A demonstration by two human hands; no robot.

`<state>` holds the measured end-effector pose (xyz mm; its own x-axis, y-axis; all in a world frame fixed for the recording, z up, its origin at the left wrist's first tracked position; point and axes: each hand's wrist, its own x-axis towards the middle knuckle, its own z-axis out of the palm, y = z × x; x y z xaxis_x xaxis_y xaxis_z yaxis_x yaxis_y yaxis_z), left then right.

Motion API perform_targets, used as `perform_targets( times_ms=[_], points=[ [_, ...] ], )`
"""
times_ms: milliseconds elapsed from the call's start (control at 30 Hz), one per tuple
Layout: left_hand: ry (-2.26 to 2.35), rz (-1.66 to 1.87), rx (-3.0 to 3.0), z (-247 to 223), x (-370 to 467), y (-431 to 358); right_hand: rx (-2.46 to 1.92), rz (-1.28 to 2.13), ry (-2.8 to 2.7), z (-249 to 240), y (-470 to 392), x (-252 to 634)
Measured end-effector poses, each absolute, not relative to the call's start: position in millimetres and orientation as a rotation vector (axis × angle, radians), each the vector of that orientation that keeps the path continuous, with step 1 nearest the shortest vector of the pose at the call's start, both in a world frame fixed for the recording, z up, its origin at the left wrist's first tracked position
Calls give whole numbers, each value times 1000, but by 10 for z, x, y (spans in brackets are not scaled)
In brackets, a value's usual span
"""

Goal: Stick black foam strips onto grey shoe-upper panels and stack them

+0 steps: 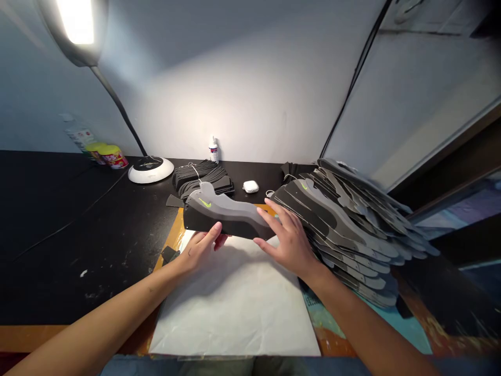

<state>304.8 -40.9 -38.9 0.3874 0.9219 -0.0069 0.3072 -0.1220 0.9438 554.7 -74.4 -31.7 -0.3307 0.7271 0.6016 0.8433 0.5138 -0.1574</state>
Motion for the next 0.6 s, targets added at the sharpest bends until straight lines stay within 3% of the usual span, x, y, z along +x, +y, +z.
perform_targets(
  times_ms=[600],
  points=[
    [1121, 742, 1521, -567, 3009, -399, -1255, 49, -1971, -408, -667, 5633]
  ],
)
